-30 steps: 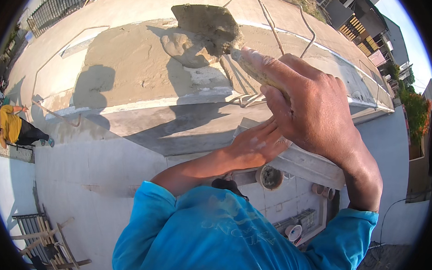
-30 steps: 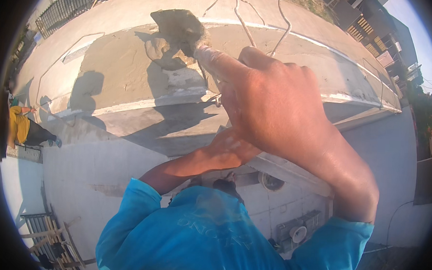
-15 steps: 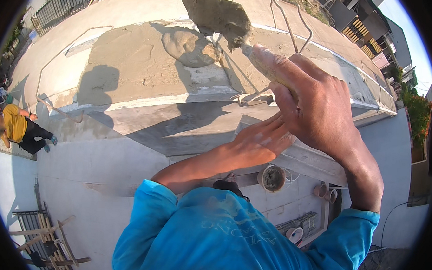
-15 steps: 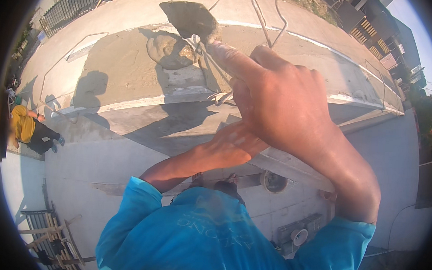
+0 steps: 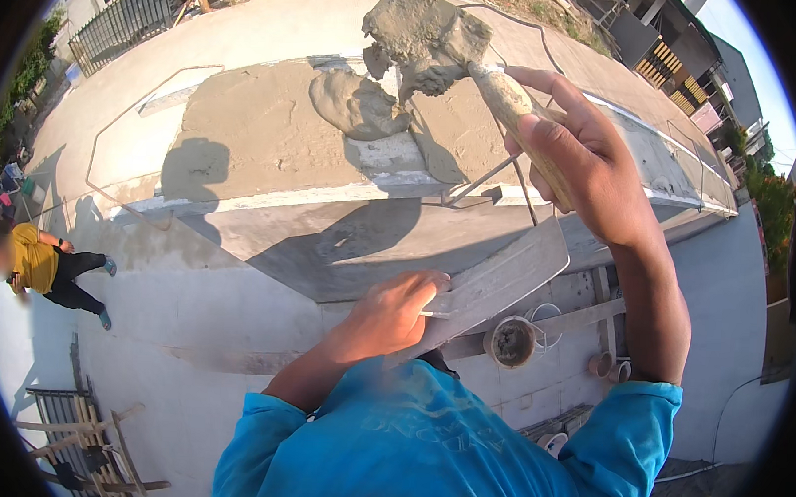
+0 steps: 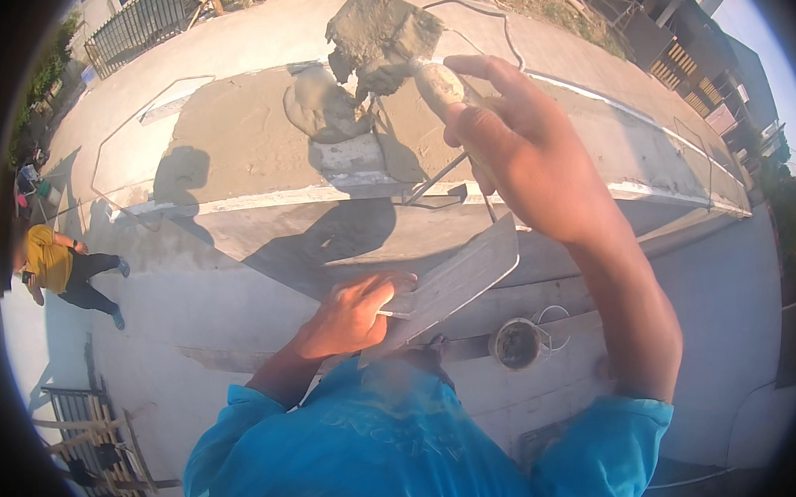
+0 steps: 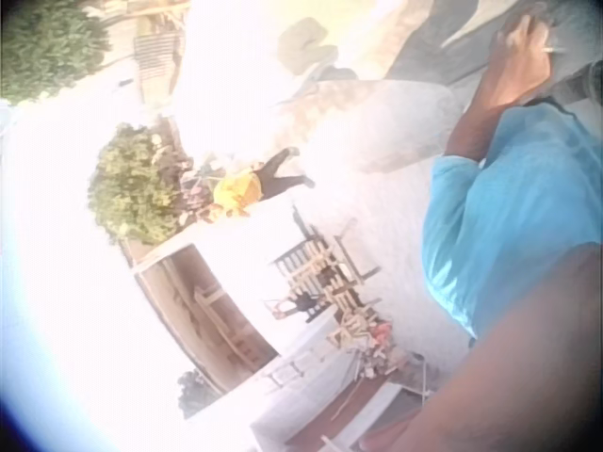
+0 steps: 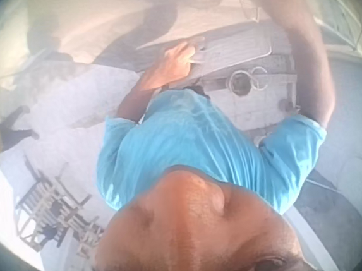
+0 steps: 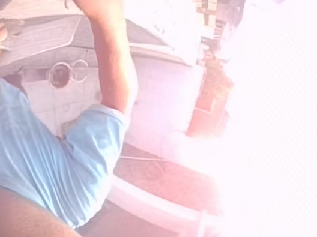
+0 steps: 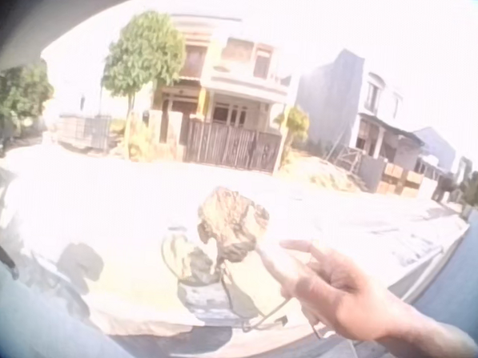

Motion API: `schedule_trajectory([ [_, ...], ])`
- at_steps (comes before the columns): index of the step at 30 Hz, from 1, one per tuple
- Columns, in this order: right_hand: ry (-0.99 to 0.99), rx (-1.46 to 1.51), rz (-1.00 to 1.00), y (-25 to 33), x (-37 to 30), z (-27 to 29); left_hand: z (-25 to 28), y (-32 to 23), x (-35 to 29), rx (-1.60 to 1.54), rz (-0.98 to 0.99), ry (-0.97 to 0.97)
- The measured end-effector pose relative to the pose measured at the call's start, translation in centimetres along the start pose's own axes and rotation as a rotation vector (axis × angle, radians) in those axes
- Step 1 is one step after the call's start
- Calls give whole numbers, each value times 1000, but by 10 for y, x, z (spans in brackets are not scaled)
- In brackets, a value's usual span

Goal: The person scoops wet cement from a bucket using a trowel and spreads it onto a rooftop surface. They use a larger flat tool to smooth and level the cement across the area.

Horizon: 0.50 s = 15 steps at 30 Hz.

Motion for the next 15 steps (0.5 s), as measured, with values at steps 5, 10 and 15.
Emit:
schedule_trajectory([
  [5, -28, -89, 49, -8, 0, 3, 59, 7, -58, -321, 137, -416],
  [10, -95, 130, 78, -5, -10, 0, 58, 52, -109, -1126, 75, -868],
  [15, -96, 395, 32, -8, -25, -19, 102, 32, -75, -1054, -99, -761],
])
Point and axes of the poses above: each hand's wrist, its own x-axis towards the middle knuckle, its own z-axis out of the back of the hand, y = z × x, the point moved 4 cm from there along x, towards the middle knuckle, and after that the axes turned 13 degrees about y, right-handed, at the moved point
